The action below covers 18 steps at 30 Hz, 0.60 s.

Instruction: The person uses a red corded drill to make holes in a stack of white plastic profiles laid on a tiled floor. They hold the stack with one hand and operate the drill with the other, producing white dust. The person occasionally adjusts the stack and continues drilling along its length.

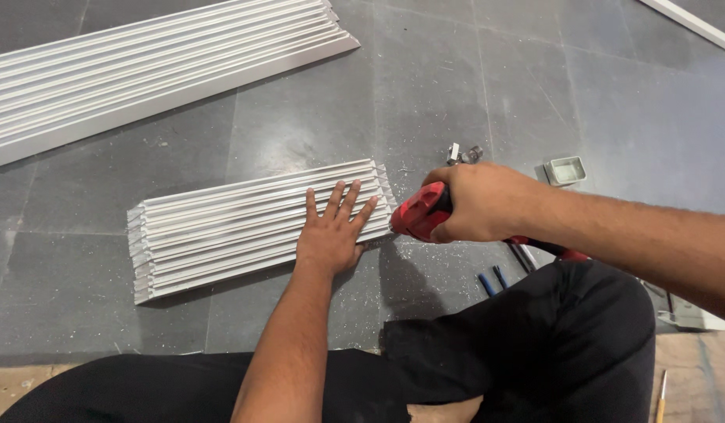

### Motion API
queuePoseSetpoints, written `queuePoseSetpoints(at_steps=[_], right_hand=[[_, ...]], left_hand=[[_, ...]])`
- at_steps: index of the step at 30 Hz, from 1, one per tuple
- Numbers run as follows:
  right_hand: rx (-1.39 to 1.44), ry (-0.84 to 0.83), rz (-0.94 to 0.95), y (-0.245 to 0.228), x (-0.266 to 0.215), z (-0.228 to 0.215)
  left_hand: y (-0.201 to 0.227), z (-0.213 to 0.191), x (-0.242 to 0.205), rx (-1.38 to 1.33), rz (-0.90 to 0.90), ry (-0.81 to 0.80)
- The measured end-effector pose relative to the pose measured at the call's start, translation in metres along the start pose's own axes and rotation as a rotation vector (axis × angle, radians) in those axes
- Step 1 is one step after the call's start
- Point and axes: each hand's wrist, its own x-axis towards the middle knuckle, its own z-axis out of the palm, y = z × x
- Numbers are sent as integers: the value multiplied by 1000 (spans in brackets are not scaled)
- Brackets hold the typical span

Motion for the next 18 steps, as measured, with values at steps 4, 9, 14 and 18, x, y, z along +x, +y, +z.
queuePoseSetpoints(at_steps=[4, 9, 14, 18], right_hand=[[-21, -1, -12, -5, 0, -2], [-53, -13, -48, -13, 1, -5], [-115, -12, -71, -18, 1, -6], [-113, 17, -103, -20, 1, -7]], left_hand=[[0, 1, 0, -12, 1, 4], [0, 1, 0, -16, -2, 8], [-1, -1, 1, 11, 4, 4], [1, -4, -3, -7, -9, 10]])
